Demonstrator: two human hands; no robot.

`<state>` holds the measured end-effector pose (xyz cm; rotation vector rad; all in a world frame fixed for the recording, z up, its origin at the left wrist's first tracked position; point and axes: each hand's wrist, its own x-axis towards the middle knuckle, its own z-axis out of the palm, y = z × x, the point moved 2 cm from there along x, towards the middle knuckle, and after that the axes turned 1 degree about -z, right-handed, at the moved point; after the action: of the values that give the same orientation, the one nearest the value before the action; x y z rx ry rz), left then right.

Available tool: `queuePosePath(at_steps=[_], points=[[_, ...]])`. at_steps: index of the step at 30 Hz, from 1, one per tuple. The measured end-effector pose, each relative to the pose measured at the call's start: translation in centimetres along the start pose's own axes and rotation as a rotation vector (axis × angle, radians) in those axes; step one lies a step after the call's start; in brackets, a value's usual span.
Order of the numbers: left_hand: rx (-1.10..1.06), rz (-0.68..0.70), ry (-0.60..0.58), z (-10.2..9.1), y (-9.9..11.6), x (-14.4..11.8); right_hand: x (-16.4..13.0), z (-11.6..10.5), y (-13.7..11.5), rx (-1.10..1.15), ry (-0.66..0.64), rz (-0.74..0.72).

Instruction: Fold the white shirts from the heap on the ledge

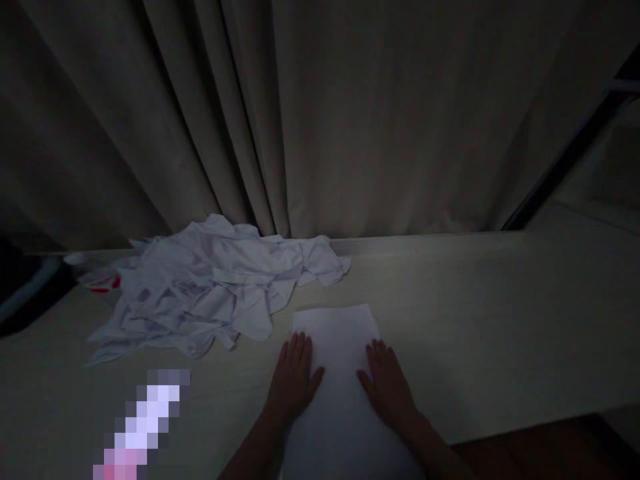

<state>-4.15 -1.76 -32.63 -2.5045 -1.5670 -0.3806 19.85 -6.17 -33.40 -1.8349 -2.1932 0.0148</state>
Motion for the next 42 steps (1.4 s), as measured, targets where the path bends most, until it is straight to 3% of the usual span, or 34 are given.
queuePosePath(at_steps=[3,7,13,22,28,32,36,42], points=[[-0.012,0.014,0.008,-0.2,-1.2,2.7,4.0,-0.2,0.1,-0.003,0.017,-0.006],[-0.008,0.003,0.013,1.3,-2.8,5.4,7.6,1.3,0.9,-0.019,-0.020,0.015],[-0.013,-0.046,-0.069,3.5,-3.6,5.8,7.3,3.6,2.3,-0.017,-0.034,0.058],[-0.018,-0.040,-0.110,2.3,-3.2,6.1,7.5,2.9,1.8,-0.042,-0.021,0.050],[-0.076,0.011,-0.084,0.7,-2.6,8.8,10.7,1.3,0.3,-0.044,0.126,-0.008],[-0.100,0.023,-0.054,1.5,-1.8,10.2,13.1,2.2,-0.8,-0.005,0.079,-0.145],[-0.136,-0.002,-0.027,2.7,-1.9,10.3,13.7,3.4,-0.6,0.029,0.088,-0.090],[-0.201,-0.050,-0.033,3.1,-2.2,10.3,13.3,3.4,-0.1,0.073,0.134,-0.051]])
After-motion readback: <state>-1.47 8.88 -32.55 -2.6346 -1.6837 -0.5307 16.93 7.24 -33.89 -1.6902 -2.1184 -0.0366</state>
